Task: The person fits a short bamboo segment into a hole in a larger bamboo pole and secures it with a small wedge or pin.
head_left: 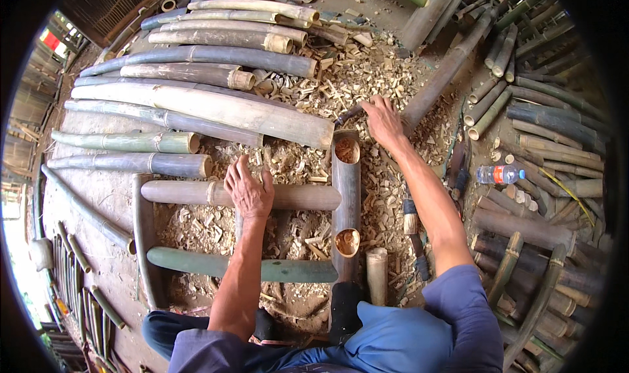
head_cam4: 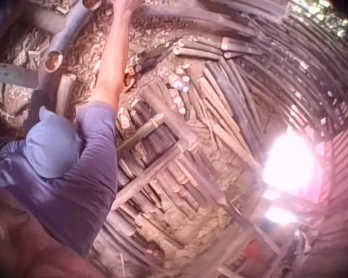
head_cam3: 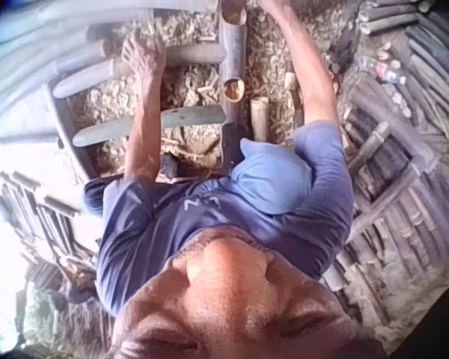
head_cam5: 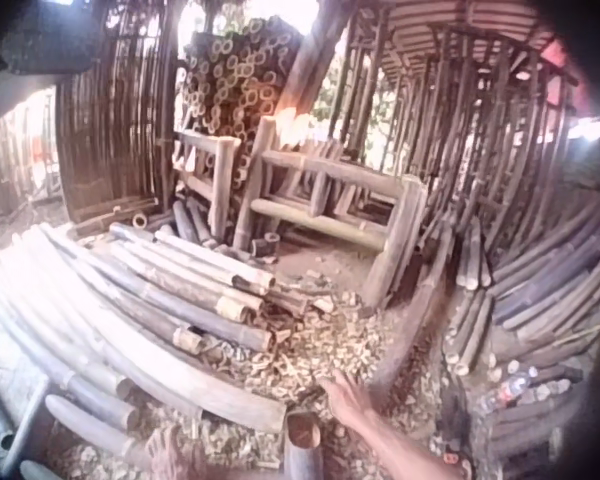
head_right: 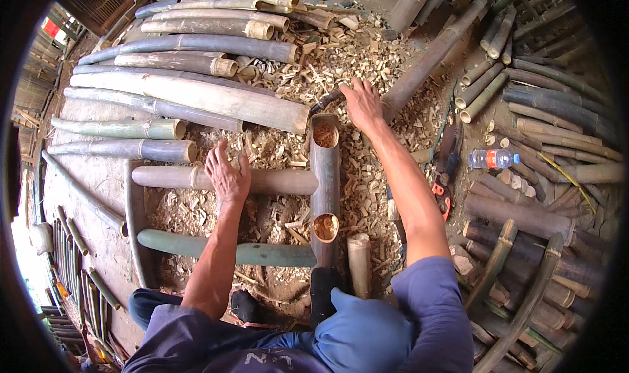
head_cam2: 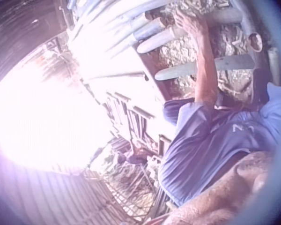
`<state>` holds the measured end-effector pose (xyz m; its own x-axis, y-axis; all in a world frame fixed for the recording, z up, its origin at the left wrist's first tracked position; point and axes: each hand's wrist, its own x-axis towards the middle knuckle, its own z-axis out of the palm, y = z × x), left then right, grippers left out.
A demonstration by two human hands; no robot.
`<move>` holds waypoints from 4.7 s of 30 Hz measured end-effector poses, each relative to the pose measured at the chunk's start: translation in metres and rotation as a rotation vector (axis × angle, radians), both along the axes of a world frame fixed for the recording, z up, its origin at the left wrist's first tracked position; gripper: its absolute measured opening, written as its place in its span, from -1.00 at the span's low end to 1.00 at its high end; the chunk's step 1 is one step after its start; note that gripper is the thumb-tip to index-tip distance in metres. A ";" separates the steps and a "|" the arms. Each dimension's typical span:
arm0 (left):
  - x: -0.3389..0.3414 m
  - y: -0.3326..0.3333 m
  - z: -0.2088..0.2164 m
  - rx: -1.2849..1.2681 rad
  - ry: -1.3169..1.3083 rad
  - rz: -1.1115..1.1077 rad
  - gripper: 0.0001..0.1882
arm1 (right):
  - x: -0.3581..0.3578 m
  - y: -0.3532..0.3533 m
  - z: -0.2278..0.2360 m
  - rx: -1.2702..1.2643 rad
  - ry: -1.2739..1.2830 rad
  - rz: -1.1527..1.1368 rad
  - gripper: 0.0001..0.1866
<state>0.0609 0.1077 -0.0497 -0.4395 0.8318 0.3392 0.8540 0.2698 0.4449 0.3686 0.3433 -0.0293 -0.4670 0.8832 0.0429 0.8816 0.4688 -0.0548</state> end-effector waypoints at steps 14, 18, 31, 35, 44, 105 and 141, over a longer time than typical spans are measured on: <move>0.000 -0.004 0.001 -0.066 0.011 -0.016 -0.44 | 0.063 -0.014 0.075 0.145 -0.067 0.088 -0.79; -0.004 -0.004 -0.005 -0.026 -0.030 0.001 -0.44 | 0.094 -0.112 0.133 0.233 0.016 0.036 -0.72; 0.200 -0.094 0.113 -0.124 -0.031 -1.060 -0.09 | 0.103 -0.355 0.176 -0.286 0.807 -0.370 -0.78; 0.237 -0.126 0.126 -0.186 -0.473 -1.107 -0.54 | 0.129 -0.406 0.161 -0.592 1.388 -0.623 -0.53; 0.272 -0.131 0.083 -0.419 -0.358 -1.043 -0.60 | 0.135 -0.537 0.004 -0.730 0.235 -0.734 -0.16; 0.243 0.027 0.034 -0.445 -1.038 -1.458 -0.58 | 0.145 -0.371 0.146 -0.331 0.937 -0.467 0.01; 0.151 -0.080 0.062 0.579 -2.098 0.306 -0.63 | 0.053 -0.273 0.273 -0.778 0.714 0.024 0.25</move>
<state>0.2124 0.0276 0.0125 -0.4584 0.6964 -0.5521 -0.8633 -0.2013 0.4628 0.4218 0.0700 0.2434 -0.5748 0.7760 -0.2597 0.5171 0.0985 -0.8503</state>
